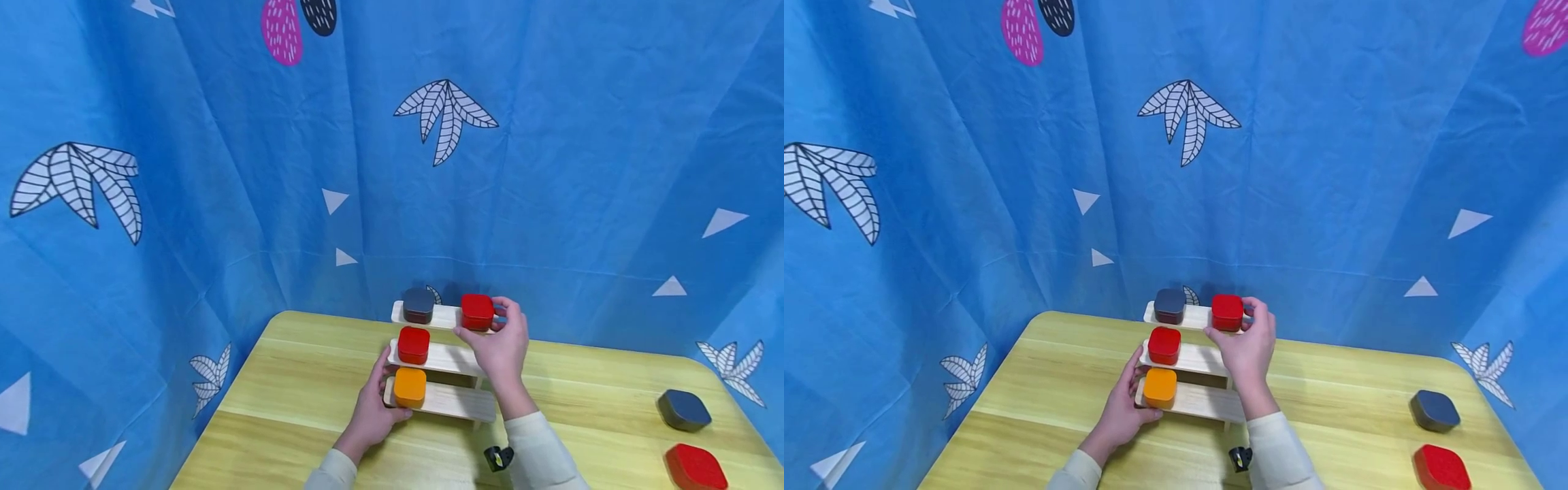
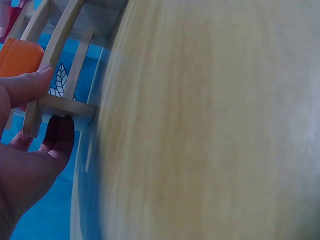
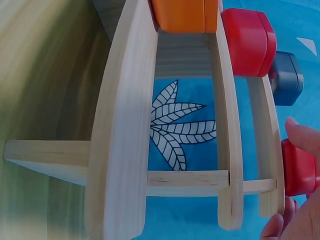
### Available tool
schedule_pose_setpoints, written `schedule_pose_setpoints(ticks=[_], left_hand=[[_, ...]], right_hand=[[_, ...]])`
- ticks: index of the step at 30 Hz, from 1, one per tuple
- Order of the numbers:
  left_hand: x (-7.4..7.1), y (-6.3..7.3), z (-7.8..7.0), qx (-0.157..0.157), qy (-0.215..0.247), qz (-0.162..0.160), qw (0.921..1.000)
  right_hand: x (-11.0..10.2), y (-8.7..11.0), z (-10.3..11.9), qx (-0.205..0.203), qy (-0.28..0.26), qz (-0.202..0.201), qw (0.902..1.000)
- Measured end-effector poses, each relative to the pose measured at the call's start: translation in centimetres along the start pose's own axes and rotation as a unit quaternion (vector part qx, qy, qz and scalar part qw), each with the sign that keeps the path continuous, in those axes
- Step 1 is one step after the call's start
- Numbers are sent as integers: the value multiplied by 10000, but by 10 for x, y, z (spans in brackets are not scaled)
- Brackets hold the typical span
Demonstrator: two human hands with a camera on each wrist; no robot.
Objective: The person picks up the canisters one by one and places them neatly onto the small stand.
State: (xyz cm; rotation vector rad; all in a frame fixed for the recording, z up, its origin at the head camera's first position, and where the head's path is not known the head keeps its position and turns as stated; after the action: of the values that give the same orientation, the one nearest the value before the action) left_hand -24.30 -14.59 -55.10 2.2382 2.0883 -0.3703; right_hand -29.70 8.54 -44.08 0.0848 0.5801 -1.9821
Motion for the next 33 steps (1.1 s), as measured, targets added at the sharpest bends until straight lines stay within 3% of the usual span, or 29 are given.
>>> schedule_pose_setpoints(ticks=[12, 18, 33], left_hand=[[-1, -1, -4, 15, 100, 22, 9999], [-2, -2, -2, 111, 77, 16, 9999], [2, -1, 2, -40, 154, 23, 9999]], right_hand=[[-14, 5, -5, 75, -224, 55, 9997], [-22, 11, -13, 98, -368, -93, 9992], [-37, 18, -30, 235, -393, -331, 9984]])
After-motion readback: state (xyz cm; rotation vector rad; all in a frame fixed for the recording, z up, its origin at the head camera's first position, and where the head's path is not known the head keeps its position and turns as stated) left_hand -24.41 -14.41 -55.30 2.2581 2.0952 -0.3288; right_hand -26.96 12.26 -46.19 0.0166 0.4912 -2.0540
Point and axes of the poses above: each hand's wrist, its own y-axis away from the middle knuckle, its own x-axis out of the palm, z = x × y, the point moved 2 cm from there along -y, towards the middle knuckle, and after that the axes turned 1 degree about -x, right-handed, at the moved point
